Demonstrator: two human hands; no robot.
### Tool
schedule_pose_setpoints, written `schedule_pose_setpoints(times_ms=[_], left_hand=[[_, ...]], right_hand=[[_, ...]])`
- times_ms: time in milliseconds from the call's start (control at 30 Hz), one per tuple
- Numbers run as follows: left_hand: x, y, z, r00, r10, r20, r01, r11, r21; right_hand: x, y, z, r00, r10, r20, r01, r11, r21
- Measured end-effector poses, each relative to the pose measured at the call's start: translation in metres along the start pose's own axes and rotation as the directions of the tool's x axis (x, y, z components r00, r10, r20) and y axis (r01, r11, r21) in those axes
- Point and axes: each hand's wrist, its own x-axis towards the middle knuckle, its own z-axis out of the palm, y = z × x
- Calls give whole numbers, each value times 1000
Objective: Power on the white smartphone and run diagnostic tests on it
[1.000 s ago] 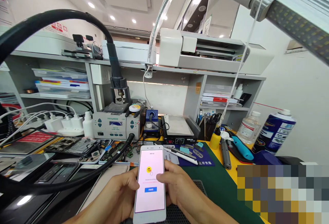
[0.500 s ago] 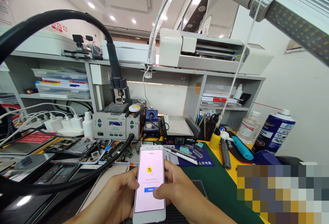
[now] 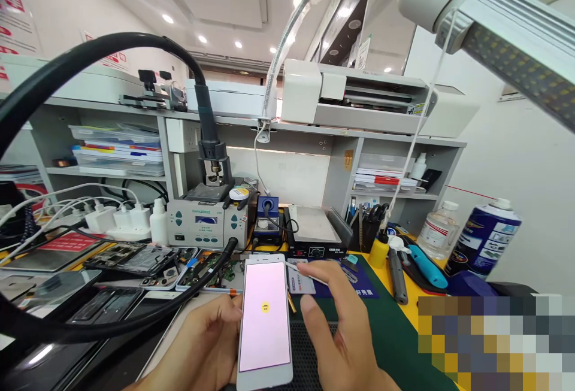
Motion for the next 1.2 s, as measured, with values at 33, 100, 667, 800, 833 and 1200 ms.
schedule_pose_setpoints(times_ms=[33, 100, 667, 800, 833, 1200], left_hand=[[0, 0, 0, 1000, 1, -6, -1, 1000, -5], [1, -1, 0, 1000, -7, -13, 7, 1000, -9], [3, -6, -8, 1000, 9, -22, -9, 1000, -30], [3, -5, -8, 1000, -8, -15, 7, 999, -32], [3, -5, -8, 1000, -9, -4, 8, 1000, -29], [0, -4, 0, 995, 0, -98, 2, 1000, 18]], right_hand=[[-3, -1, -1, 990, -143, 14, 143, 988, -61], [-7, -3, -1, 934, -344, 96, 354, 928, -119], [-4, 7, 5, 802, -508, 314, 576, 797, -182], [-8, 14, 13, 744, -524, 415, 596, 801, -57], [-9, 15, 16, 765, -504, 401, 574, 816, -71], [-2, -6, 3, 912, -357, 200, 396, 896, -203]])
